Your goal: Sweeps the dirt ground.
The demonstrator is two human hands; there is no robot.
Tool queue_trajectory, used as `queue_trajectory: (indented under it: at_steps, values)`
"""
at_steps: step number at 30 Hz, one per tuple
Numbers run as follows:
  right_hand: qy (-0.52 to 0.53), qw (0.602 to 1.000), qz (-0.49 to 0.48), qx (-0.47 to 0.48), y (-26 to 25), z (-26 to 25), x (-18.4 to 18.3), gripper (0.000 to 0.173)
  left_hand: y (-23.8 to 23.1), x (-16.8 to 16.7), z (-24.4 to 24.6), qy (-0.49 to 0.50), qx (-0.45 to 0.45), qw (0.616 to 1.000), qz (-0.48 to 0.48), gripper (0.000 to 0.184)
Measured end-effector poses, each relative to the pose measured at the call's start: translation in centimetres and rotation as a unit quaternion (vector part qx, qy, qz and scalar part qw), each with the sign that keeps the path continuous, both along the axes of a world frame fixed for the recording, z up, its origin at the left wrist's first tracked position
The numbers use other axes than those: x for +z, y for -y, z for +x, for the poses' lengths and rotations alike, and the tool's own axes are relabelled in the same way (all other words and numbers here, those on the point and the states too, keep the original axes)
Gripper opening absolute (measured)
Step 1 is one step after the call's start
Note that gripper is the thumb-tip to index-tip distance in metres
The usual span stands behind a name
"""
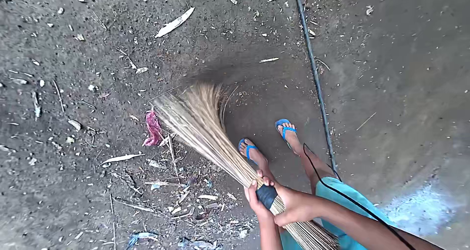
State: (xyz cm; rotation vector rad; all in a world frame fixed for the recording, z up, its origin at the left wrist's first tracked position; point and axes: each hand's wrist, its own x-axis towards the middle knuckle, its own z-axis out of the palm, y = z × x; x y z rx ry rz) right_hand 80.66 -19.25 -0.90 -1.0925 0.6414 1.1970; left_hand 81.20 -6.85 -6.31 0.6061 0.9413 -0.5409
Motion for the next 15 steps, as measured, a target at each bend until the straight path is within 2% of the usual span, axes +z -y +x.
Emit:
queue_trajectory:
  at_steps: [3, 5, 7, 8, 9, 10, 12, 14, 15]
  values:
    - [-0.005, 0.992, 0.067, -0.107, 1.6, -0.5, 1.6, 0.076, 1.3, 2.7, 0.7, 0.019, -0.013, 0.998, 0.063, 0.044]
    - [0.006, 0.981, 0.061, -0.186, 3.6, -2.3, 3.3, 0.072, 3.5, 4.4, 0.4, 0.031, -0.083, 0.993, 0.073, 0.05]
    - [0.002, 0.968, -0.022, -0.25, 5.4, -4.9, 5.7, 0.075, 5.1, 5.5, -0.4, 0.065, -0.238, 0.966, 0.079, 0.07]
    - [-0.01, 0.96, -0.088, -0.267, 6.4, -6.1, 6.9, 0.079, 5.6, 5.7, -0.7, 0.089, -0.332, 0.936, 0.082, 0.078]
    - [-0.019, 0.947, -0.16, -0.277, 7.4, -7.1, 7.8, 0.082, 5.9, 5.6, -1.1, 0.122, -0.415, 0.898, 0.083, 0.079]
    - [-0.024, 0.93, -0.245, -0.274, 8.4, -7.7, 8.1, 0.084, 5.9, 5.2, -1.6, 0.145, -0.467, 0.868, 0.087, 0.072]
    - [-0.052, 0.882, -0.401, -0.241, 10.8, -7.0, 6.9, 0.084, 4.9, 4.5, -2.9, 0.139, -0.504, 0.848, 0.091, 0.054]
    - [-0.091, 0.86, -0.446, -0.231, 13.0, -3.6, 3.5, 0.084, 2.1, 4.5, -4.2, 0.119, -0.51, 0.842, 0.126, 0.045]
    - [-0.099, 0.858, -0.444, -0.238, 13.8, -1.0, 1.2, 0.077, 0.2, 4.5, -5.0, 0.124, -0.529, 0.823, 0.167, 0.044]
